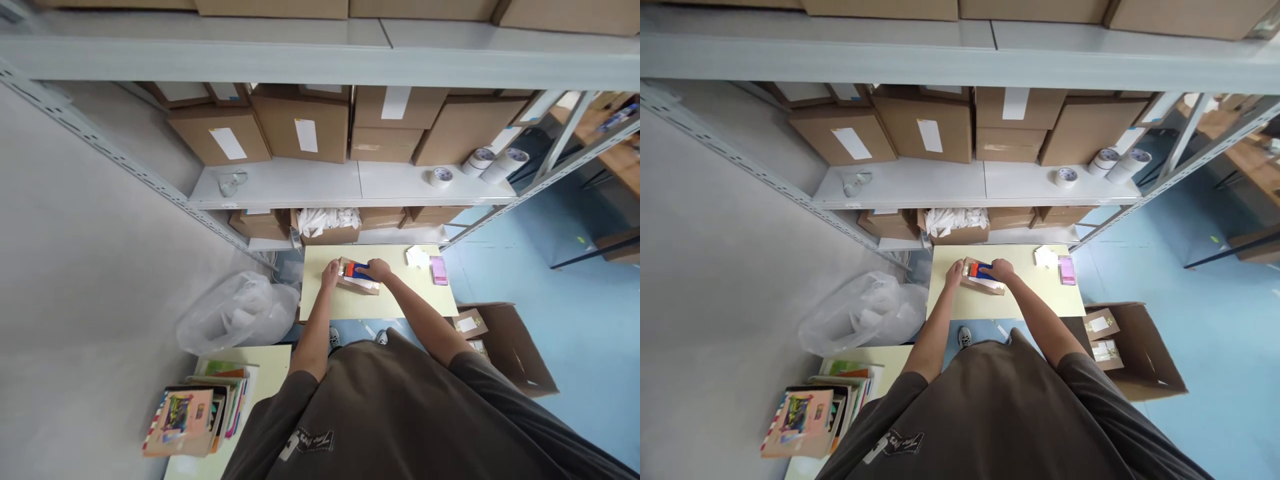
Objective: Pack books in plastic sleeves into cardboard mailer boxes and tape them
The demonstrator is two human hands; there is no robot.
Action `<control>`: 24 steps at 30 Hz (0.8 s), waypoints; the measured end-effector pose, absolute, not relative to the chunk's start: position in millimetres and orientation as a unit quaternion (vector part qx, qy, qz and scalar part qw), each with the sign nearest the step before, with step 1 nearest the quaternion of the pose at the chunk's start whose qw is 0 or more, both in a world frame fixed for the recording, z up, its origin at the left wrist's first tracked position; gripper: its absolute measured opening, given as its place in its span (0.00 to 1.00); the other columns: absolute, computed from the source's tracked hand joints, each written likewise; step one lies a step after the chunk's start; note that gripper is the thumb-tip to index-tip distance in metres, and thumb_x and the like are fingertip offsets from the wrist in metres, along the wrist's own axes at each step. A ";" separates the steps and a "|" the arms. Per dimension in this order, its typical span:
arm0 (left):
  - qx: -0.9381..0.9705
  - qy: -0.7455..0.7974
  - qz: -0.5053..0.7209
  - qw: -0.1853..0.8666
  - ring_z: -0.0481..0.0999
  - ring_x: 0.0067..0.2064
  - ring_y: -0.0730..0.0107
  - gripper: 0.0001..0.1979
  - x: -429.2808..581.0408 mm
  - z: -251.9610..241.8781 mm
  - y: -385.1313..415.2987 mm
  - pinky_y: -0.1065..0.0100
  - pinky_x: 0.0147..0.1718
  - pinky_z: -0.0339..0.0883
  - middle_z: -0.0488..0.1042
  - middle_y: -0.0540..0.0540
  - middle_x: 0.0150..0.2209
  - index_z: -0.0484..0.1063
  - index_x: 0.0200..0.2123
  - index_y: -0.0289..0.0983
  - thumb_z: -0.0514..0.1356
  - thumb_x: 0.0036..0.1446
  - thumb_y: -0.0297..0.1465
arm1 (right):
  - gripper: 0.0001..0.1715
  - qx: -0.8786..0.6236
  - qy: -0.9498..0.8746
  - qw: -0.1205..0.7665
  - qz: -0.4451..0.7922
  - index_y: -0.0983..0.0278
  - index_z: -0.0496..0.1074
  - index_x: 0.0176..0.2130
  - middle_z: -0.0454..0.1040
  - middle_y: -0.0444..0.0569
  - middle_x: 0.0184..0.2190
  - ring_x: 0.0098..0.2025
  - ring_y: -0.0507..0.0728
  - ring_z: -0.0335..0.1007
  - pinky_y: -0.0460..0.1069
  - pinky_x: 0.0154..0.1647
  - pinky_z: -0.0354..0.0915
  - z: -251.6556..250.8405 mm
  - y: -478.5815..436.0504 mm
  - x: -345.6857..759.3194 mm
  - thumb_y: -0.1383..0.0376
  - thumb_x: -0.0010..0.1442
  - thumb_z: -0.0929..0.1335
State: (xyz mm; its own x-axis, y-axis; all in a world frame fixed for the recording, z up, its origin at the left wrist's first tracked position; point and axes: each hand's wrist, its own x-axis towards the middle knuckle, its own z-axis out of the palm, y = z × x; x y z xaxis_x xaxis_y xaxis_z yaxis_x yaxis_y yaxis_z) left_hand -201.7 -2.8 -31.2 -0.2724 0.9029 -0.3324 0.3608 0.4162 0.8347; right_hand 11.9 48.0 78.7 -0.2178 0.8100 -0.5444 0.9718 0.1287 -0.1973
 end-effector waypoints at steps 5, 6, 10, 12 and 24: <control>0.420 0.727 0.287 0.460 0.80 0.60 0.56 0.27 -179.5 -53.0 -17.8 0.58 0.60 0.70 0.81 0.41 0.59 0.76 0.62 0.41 0.46 0.77 0.48 | 0.43 0.601 0.732 0.215 -0.237 0.67 0.82 0.52 0.83 0.63 0.50 0.51 0.65 0.81 0.50 0.43 0.71 72.8 48.1 -14.3 0.33 0.64 0.69; 0.422 0.728 0.278 0.462 0.81 0.59 0.56 0.28 -173.5 -56.7 -20.3 0.59 0.59 0.71 0.82 0.41 0.58 0.76 0.62 0.42 0.45 0.77 0.49 | 0.44 0.605 0.727 0.222 -0.237 0.67 0.81 0.53 0.82 0.64 0.50 0.51 0.66 0.81 0.50 0.44 0.72 72.2 47.2 -14.7 0.33 0.63 0.69; 0.429 0.758 0.228 0.434 0.82 0.56 0.57 0.30 -148.1 -63.5 -24.2 0.61 0.54 0.73 0.83 0.43 0.56 0.75 0.63 0.45 0.40 0.78 0.49 | 0.44 0.616 0.717 0.226 -0.235 0.68 0.81 0.54 0.82 0.65 0.51 0.52 0.66 0.81 0.51 0.45 0.73 69.8 40.1 -1.4 0.33 0.64 0.68; 0.434 0.771 0.203 0.420 0.83 0.55 0.56 0.30 -136.2 -63.2 -22.8 0.60 0.53 0.73 0.83 0.42 0.55 0.74 0.63 0.45 0.39 0.78 0.49 | 0.44 0.616 0.719 0.221 -0.234 0.67 0.81 0.53 0.82 0.65 0.50 0.52 0.66 0.81 0.51 0.46 0.72 68.8 34.9 18.9 0.32 0.65 0.67; 0.469 0.759 0.184 0.413 0.81 0.57 0.49 0.33 -74.0 -67.4 -17.8 0.58 0.57 0.69 0.82 0.32 0.53 0.76 0.61 0.38 0.41 0.76 0.51 | 0.40 0.700 0.632 0.245 -0.223 0.65 0.82 0.47 0.82 0.64 0.49 0.49 0.64 0.79 0.50 0.44 0.68 74.1 -10.0 278.6 0.33 0.66 0.67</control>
